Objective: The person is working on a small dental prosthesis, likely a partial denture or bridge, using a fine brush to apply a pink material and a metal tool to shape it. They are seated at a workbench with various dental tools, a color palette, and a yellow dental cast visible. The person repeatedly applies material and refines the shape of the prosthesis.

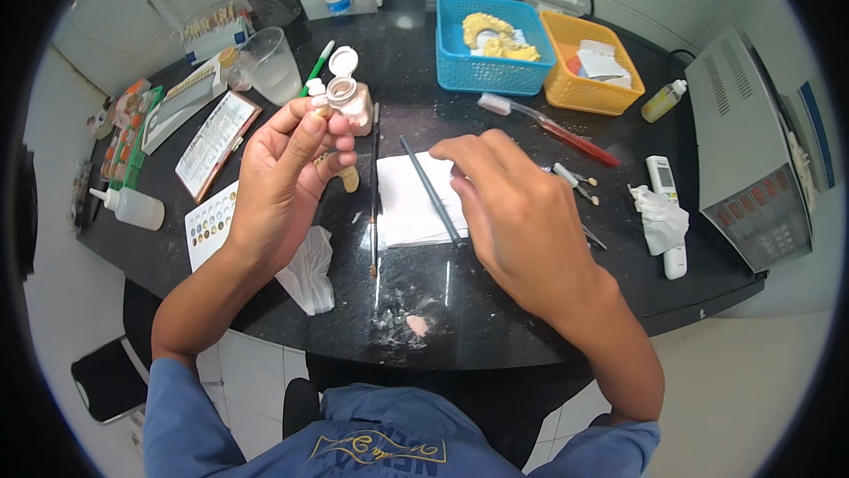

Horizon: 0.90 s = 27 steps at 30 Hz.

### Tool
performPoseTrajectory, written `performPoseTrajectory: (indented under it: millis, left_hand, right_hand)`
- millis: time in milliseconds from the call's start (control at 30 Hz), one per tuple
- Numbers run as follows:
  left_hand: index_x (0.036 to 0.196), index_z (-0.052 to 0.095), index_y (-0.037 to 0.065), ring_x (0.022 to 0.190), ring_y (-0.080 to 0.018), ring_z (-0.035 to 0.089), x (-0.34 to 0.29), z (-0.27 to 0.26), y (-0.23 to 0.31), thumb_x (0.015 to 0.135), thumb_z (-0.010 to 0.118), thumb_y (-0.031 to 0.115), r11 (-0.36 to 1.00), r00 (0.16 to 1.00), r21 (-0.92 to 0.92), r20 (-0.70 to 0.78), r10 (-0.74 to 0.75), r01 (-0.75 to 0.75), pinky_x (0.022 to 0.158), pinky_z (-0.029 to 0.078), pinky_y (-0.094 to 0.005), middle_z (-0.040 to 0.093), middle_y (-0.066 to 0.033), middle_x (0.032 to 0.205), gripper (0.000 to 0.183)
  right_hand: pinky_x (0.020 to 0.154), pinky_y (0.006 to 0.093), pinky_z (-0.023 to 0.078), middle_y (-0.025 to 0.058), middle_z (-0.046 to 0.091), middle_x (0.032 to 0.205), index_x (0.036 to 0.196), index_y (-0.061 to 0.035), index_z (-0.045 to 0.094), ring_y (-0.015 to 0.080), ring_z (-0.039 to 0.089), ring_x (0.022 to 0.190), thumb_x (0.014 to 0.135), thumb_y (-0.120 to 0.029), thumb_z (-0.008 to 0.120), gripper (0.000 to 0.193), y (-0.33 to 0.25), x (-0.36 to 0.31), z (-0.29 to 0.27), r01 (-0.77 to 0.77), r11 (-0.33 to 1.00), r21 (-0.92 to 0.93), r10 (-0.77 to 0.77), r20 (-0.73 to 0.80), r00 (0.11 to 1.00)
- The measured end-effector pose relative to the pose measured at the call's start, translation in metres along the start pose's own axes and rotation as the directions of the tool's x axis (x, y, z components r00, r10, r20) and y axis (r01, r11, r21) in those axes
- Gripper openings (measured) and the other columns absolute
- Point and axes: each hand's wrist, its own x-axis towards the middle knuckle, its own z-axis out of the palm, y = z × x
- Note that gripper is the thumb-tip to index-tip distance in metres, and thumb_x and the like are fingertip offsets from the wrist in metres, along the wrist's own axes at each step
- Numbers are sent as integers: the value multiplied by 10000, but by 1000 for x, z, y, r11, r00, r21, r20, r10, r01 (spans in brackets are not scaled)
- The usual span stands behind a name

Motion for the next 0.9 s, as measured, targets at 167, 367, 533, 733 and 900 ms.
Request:
performPoseTrajectory:
  millis: [167,367,533,733,900]
  left_hand:
    - [1031,535,28,855,-119,610,-5,-13,-7,958,570,179,995,998,72,4,64,-64,801,515,-286,631,-68,957,171]
    - [1014,527,26,848,-125,628,-12,-7,-10,956,570,155,998,994,-21,89,63,-62,804,534,-291,633,-81,941,148]
    - [1006,525,24,844,-126,629,-19,-3,-5,948,589,176,999,988,-34,150,24,-19,806,530,-291,635,-81,946,175]
    - [1006,532,18,844,-124,625,-21,0,-7,953,582,176,997,984,-75,178,6,8,793,524,-279,638,-84,946,174]
    - [1008,538,19,848,-129,624,-25,1,-9,958,571,170,980,965,-104,219,-143,169,805,526,-286,639,-85,950,162]
  right_hand:
    - [561,417,474,167,604,591,728,-24,633,334,626,582,836,-230,681,238,-11,20,25,-100,989,111,46,413,910]
    - [628,436,515,183,644,637,706,-12,667,354,651,632,746,-298,755,302,-15,33,51,-133,987,-89,160,578,800]
    - [666,444,519,212,649,671,729,12,670,372,663,703,746,-241,709,257,-10,41,56,-236,971,-35,211,588,781]
    - [472,290,461,83,619,584,705,-6,645,149,601,495,829,-275,638,297,-1,46,31,-615,784,82,400,692,601]
    - [409,170,419,29,594,605,782,-29,595,63,545,475,854,-131,649,136,23,26,-10,-713,521,470,470,539,699]
